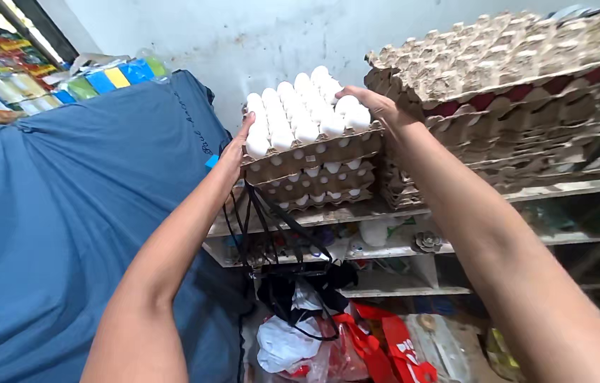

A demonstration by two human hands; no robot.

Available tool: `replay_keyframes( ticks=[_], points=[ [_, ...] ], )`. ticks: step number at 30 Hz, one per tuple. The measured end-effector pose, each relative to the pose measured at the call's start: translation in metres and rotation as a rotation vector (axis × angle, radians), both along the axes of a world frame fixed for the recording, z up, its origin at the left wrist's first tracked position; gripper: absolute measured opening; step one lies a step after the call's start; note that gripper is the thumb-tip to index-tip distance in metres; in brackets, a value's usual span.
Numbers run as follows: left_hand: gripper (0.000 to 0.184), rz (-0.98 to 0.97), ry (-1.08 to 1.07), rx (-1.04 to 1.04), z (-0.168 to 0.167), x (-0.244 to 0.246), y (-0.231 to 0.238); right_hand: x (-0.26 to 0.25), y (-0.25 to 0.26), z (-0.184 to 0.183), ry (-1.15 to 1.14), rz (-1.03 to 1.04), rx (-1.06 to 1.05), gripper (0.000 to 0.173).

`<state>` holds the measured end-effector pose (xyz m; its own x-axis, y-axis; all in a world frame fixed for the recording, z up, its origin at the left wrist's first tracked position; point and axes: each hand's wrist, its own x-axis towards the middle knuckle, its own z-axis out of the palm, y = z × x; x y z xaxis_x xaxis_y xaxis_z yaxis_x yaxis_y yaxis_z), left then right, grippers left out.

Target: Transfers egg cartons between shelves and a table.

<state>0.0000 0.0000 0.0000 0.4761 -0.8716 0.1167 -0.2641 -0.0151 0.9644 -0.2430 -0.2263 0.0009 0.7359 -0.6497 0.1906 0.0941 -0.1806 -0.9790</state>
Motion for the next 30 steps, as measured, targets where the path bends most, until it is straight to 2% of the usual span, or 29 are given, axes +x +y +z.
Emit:
replay_keyframes(
  ticks=[5, 8, 15, 19, 25, 30],
  points=[
    [0.088, 0.286, 0.014, 0.027, -0.004, -0.023, 0.018, -0.002, 0.004, -0.004, -0.014, 0.077, -0.044, 0.027],
    [0.086, 0.356, 0.049, -0.028, -0.004, -0.038, 0.026, 0.001, -0.008, -0.001, -0.002, 0.133, -0.069, 0.026],
    [0.079, 0.414, 0.181, -0.193, -0.014, -0.055, 0.038, -0.001, 0.001, 0.010, 0.005, 0.237, 0.021, 0.030],
    [0.073, 0.475, 0.278, -0.319, -0.020, -0.069, 0.051, -0.001, 0.010, 0.012, -0.041, 0.275, -0.050, 0.031],
    [0.061, 0.517, 0.249, -0.387, -0.021, -0.105, 0.082, -0.007, 0.025, 0.014, -0.035, 0.297, -0.073, 0.034],
    [0.060, 0.556, 0.159, -0.404, -0.024, -0.125, 0.105, -0.012, 0.032, 0.005, -0.056, 0.328, -0.048, 0.034]
  ],
)
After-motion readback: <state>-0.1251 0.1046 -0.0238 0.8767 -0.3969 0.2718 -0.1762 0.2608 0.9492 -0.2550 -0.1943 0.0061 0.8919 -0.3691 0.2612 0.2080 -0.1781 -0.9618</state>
